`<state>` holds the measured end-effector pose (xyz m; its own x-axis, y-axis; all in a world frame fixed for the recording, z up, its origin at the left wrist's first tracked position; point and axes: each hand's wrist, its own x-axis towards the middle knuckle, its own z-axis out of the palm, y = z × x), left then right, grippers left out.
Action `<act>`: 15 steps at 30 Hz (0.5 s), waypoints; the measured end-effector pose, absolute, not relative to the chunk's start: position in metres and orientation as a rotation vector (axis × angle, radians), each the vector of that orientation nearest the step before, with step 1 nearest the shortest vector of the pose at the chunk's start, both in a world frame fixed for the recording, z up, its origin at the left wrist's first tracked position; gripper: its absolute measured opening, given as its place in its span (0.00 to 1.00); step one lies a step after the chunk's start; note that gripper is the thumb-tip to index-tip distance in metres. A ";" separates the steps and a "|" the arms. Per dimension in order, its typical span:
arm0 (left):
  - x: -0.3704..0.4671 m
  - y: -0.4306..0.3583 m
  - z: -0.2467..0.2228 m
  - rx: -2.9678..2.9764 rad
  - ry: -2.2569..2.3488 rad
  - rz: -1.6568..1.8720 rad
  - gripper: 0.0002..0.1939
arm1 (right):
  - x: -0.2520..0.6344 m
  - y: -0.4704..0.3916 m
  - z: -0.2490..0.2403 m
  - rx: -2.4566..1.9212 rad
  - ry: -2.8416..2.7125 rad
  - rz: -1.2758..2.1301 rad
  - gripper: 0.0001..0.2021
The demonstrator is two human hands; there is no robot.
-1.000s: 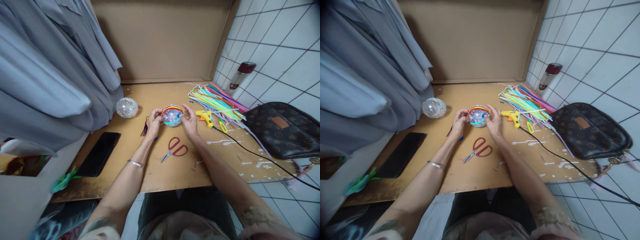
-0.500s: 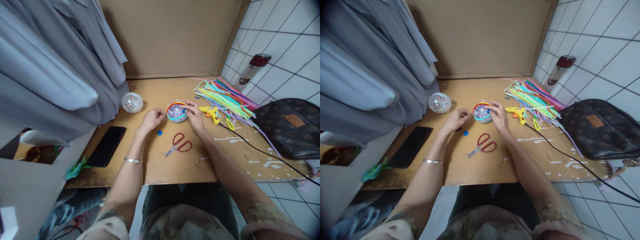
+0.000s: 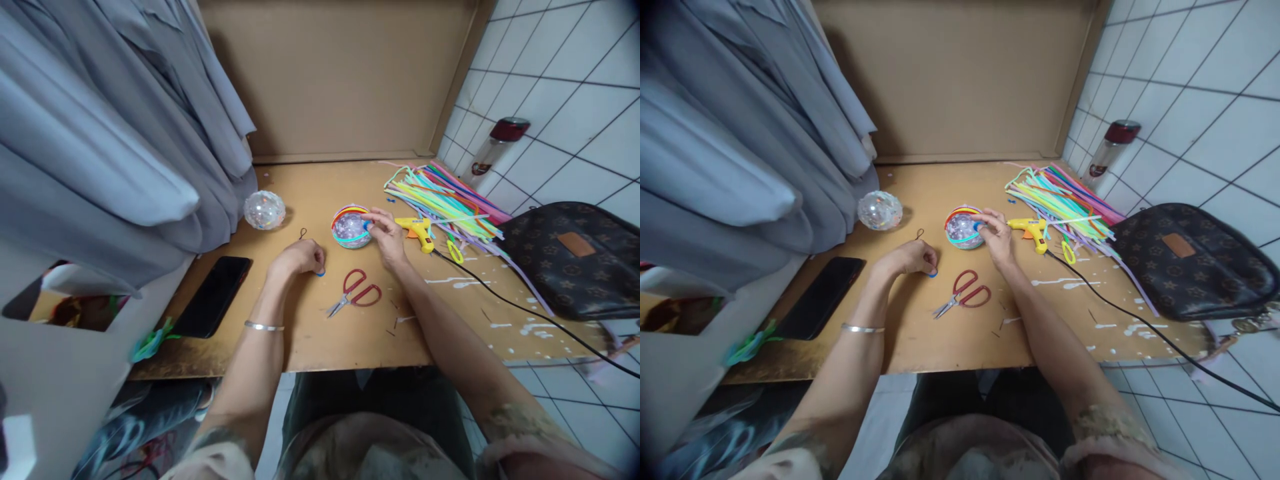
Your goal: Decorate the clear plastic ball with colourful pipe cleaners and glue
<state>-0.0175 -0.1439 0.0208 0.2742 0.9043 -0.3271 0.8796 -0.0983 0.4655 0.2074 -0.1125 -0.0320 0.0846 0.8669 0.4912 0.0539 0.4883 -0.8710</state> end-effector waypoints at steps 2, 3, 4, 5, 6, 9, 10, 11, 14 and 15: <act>-0.013 -0.142 0.023 2.024 1.575 0.015 0.04 | 0.207 -0.113 -0.032 -0.897 -1.339 0.768 0.11; -0.011 -0.140 0.025 2.029 1.558 0.009 0.05 | 0.207 -0.113 -0.031 -0.900 -1.331 0.777 0.12; -0.009 -0.138 0.027 2.014 1.525 0.040 0.06 | 0.207 -0.113 -0.031 -0.903 -1.322 0.782 0.12; -0.007 -0.135 0.028 1.971 1.441 0.137 0.05 | 0.207 -0.112 -0.031 -0.908 -1.311 0.783 0.12; -0.005 -0.132 0.029 1.908 1.330 0.299 0.04 | 0.207 -0.112 -0.032 -0.913 -1.297 0.784 0.12; 0.006 -0.123 0.023 1.606 1.000 0.978 0.12 | 0.208 -0.109 -0.034 -0.912 -1.233 0.802 0.12; 0.011 -0.121 0.019 1.513 0.950 1.148 0.15 | 0.208 -0.108 -0.035 -0.905 -1.209 0.812 0.12; 0.015 -0.119 0.014 1.445 0.929 1.258 0.18 | 0.208 -0.107 -0.036 -0.896 -1.187 0.821 0.12; 0.024 -0.116 -0.002 1.361 0.953 1.428 0.21 | 0.208 -0.105 -0.038 -0.884 -1.139 0.847 0.13; 0.025 -0.116 -0.006 1.350 0.962 1.464 0.21 | 0.209 -0.104 -0.038 -0.888 -1.131 0.855 0.13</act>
